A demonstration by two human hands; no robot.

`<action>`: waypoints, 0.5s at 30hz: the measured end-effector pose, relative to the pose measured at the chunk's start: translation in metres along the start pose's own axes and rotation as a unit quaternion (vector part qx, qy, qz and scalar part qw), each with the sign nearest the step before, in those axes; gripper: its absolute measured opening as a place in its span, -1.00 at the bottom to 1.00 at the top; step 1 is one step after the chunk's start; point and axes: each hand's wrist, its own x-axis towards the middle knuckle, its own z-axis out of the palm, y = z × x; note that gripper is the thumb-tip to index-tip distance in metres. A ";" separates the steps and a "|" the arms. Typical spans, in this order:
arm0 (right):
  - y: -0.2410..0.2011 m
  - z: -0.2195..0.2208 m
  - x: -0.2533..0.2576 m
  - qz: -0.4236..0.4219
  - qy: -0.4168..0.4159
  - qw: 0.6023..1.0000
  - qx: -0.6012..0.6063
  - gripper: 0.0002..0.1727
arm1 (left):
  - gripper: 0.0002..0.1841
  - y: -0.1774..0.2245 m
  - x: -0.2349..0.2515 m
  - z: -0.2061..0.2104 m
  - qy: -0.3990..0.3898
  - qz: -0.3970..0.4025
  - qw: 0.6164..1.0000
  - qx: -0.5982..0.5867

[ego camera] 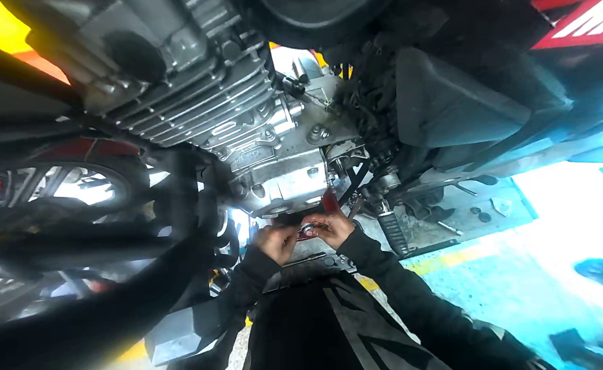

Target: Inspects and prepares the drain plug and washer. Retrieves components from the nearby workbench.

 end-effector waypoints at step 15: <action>-0.014 0.005 -0.010 0.133 0.112 0.956 0.236 -0.73 | -0.74 0.004 -0.014 0.003 0.073 -0.066 0.990 -0.098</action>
